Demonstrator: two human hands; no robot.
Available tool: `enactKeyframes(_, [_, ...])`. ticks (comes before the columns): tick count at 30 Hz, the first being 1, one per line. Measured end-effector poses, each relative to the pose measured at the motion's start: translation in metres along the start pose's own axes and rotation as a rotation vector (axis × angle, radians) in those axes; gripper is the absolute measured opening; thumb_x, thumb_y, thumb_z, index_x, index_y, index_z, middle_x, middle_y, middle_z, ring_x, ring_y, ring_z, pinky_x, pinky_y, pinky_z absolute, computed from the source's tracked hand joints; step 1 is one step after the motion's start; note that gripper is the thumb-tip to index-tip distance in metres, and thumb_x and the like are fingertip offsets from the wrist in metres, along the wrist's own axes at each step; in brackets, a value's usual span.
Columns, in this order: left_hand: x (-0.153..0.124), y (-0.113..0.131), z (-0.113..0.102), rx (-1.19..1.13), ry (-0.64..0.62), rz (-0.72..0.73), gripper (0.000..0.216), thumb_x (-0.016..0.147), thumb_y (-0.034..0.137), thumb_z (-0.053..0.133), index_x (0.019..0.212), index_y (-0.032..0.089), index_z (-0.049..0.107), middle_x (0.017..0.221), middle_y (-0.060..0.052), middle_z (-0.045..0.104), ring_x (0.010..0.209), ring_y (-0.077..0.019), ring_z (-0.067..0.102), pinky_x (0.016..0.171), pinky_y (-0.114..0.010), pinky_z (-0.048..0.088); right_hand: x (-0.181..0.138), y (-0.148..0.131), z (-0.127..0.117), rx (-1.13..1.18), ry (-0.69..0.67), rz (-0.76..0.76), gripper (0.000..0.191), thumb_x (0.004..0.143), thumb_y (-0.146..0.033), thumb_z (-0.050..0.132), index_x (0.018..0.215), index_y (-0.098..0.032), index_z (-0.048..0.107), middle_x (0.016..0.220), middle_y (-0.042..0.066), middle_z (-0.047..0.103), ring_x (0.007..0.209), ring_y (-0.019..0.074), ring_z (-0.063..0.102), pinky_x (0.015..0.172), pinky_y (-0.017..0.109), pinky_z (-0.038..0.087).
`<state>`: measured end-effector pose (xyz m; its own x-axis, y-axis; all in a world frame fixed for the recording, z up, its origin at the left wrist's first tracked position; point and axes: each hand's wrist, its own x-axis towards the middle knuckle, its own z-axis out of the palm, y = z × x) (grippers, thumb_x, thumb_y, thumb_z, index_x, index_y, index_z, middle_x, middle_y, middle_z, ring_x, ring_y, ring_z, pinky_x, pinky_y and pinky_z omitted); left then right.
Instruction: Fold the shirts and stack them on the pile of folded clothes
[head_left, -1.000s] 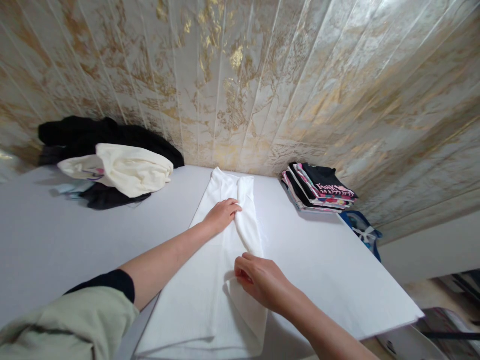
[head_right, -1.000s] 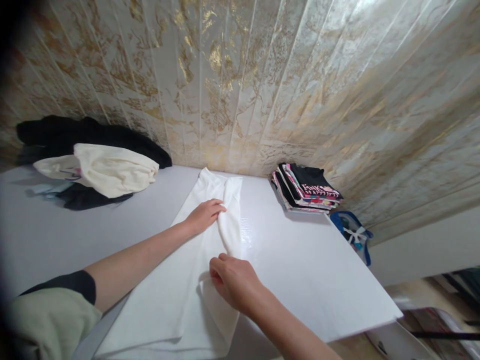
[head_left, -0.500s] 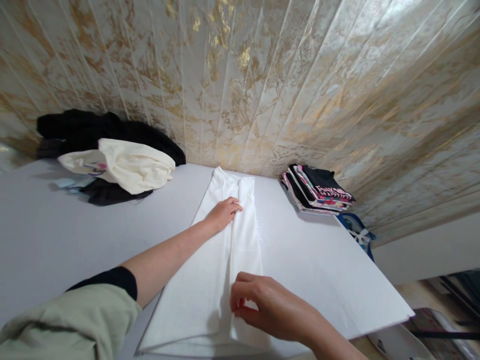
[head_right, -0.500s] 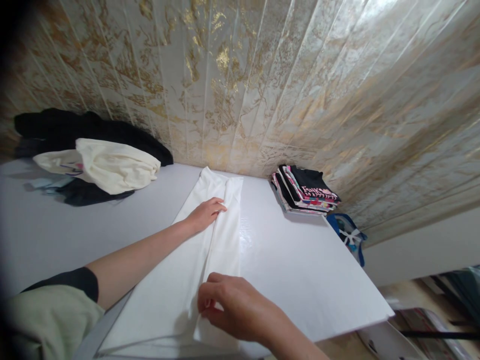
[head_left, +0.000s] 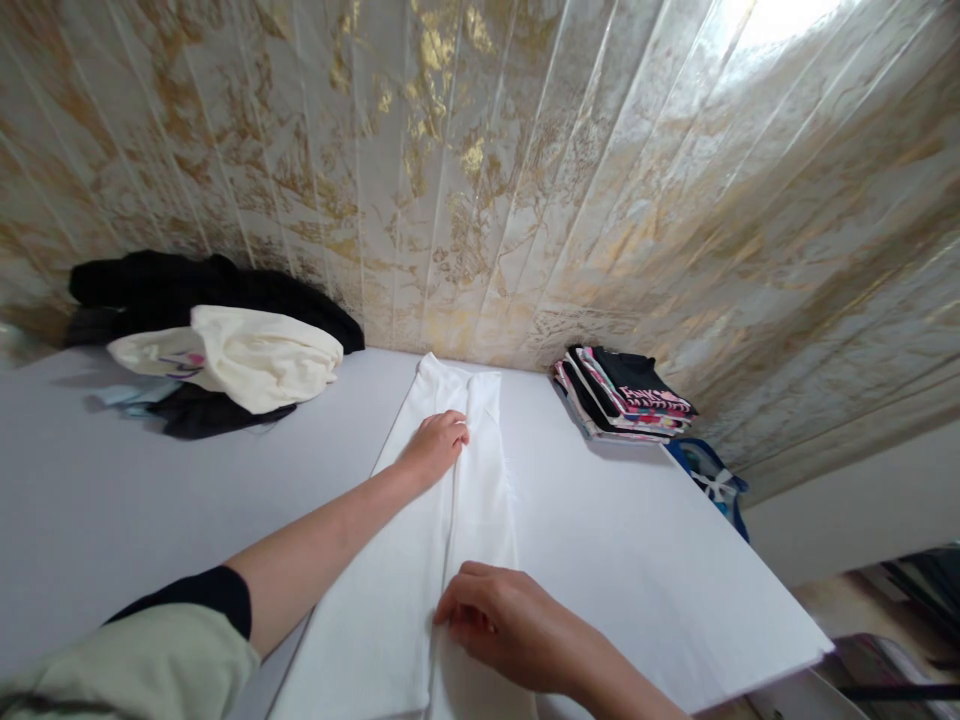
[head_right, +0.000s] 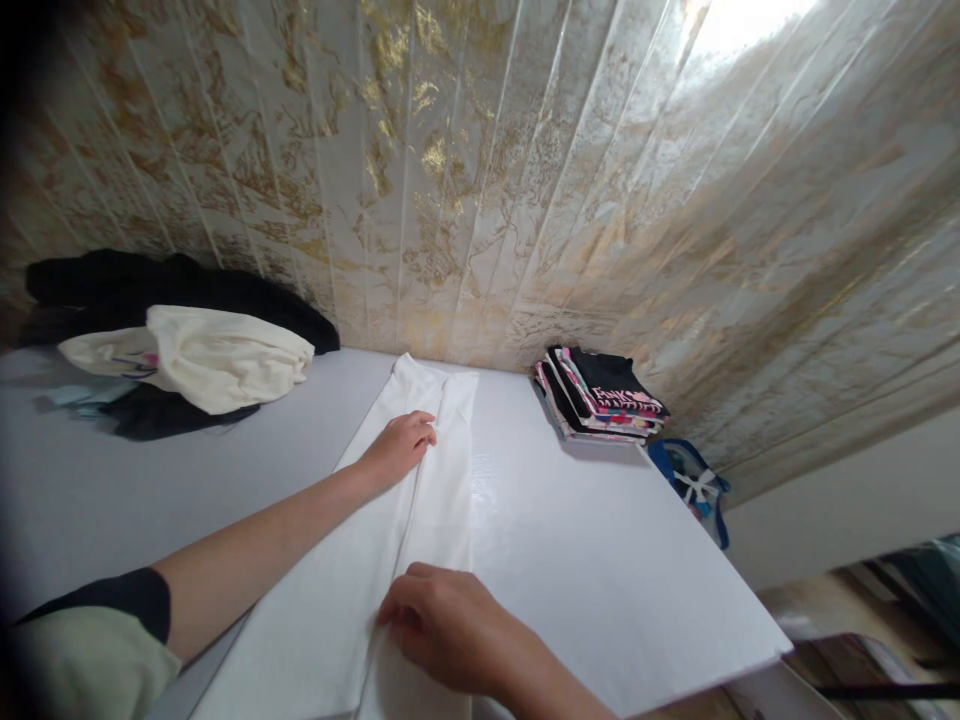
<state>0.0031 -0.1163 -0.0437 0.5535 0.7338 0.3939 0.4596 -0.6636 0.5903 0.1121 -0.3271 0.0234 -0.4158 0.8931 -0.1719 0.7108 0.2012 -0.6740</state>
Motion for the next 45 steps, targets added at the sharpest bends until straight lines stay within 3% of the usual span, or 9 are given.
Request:
enactKeyframes(4, [0.001,0.012,-0.013,0.058,-0.041,-0.037,0.027,0.079,0.006,0.046,0.079,0.021,0.068,0.109,-0.006,0.065,0.108,-0.0221,0.057,0.103,-0.041,0.037,0.014,0.009,-0.024,-0.051,0.074,-0.012,0.026,0.083,-0.011,0.050,0.095,-0.025,0.069,0.088,-0.001,0.068,0.073,0.0111,0.060,0.067,0.020,0.044])
enactKeyframes(8, [-0.015,0.015,-0.024,0.148,-0.154,-0.019,0.024,0.081,0.013,0.050,0.093,0.022,0.068,0.107,-0.008,0.068,0.108,-0.0258,0.058,0.100,-0.043,0.038,0.059,0.036,-0.060,-0.185,0.431,0.055,0.029,0.089,-0.013,0.044,0.104,-0.022,0.066,0.098,0.005,0.067,0.087,0.0154,0.062,0.079,0.027,0.046])
enactKeyframes(11, [-0.036,0.010,-0.024,0.207,-0.167,-0.020,0.034,0.082,0.021,0.055,0.115,0.023,0.062,0.128,-0.010,0.060,0.122,-0.0281,0.051,0.104,-0.045,0.036,0.111,0.059,-0.069,-0.306,0.596,0.150,0.036,0.092,-0.018,0.042,0.124,-0.015,0.057,0.120,0.014,0.060,0.110,0.0210,0.057,0.093,0.034,0.042])
enactKeyframes(15, [-0.061,-0.003,-0.016,0.277,-0.103,-0.053,0.054,0.083,0.027,0.057,0.136,0.021,0.046,0.147,-0.012,0.043,0.134,-0.0274,0.040,0.110,-0.044,0.031,0.165,0.082,-0.043,-0.412,0.612,0.260,0.050,0.093,-0.031,0.046,0.136,-0.005,0.045,0.141,0.023,0.045,0.132,0.0284,0.040,0.107,0.041,0.031])
enactKeyframes(20, [-0.073,-0.011,-0.010,0.270,-0.031,-0.023,0.054,0.086,0.029,0.054,0.138,0.020,0.043,0.142,-0.011,0.049,0.131,-0.0251,0.044,0.112,-0.042,0.029,0.177,0.098,-0.017,-0.497,0.605,0.270,0.054,0.094,-0.037,0.045,0.139,-0.007,0.042,0.149,0.020,0.035,0.141,0.0290,0.026,0.113,0.045,0.020])
enactKeyframes(25, [-0.068,-0.003,-0.017,0.181,-0.013,-0.084,0.038,0.089,0.027,0.051,0.126,0.021,0.051,0.132,-0.009,0.057,0.125,-0.0237,0.048,0.109,-0.041,0.032,0.178,0.090,-0.050,-0.455,0.557,0.294,0.040,0.093,-0.034,0.045,0.123,-0.012,0.058,0.135,0.019,0.051,0.124,0.0269,0.048,0.102,0.039,0.035])
enactKeyframes(31, [-0.060,0.010,-0.032,0.106,-0.022,-0.163,0.014,0.090,0.025,0.047,0.097,0.021,0.059,0.104,-0.005,0.064,0.104,-0.0218,0.057,0.093,-0.038,0.043,0.224,0.073,-0.101,-0.300,0.538,0.482,0.025,0.088,-0.027,0.046,0.098,-0.019,0.067,0.097,0.008,0.070,0.089,0.0183,0.063,0.071,0.025,0.042])
enactKeyframes(39, [-0.063,0.007,-0.028,0.172,-0.018,-0.146,0.013,0.089,0.021,0.050,0.099,0.021,0.057,0.105,-0.005,0.061,0.103,-0.0219,0.055,0.093,-0.039,0.042,0.281,0.077,-0.090,-0.286,0.581,0.573,0.025,0.086,-0.032,0.048,0.099,-0.017,0.064,0.104,0.012,0.067,0.092,0.0213,0.065,0.070,0.027,0.045])
enactKeyframes(45, [-0.063,0.009,-0.026,0.207,-0.029,-0.136,0.017,0.088,0.021,0.052,0.105,0.021,0.057,0.111,-0.005,0.060,0.108,-0.0231,0.053,0.096,-0.042,0.041,0.306,0.093,-0.107,-0.327,0.577,0.593,0.026,0.085,-0.027,0.047,0.104,-0.018,0.063,0.108,0.013,0.066,0.098,0.0236,0.064,0.074,0.031,0.048])
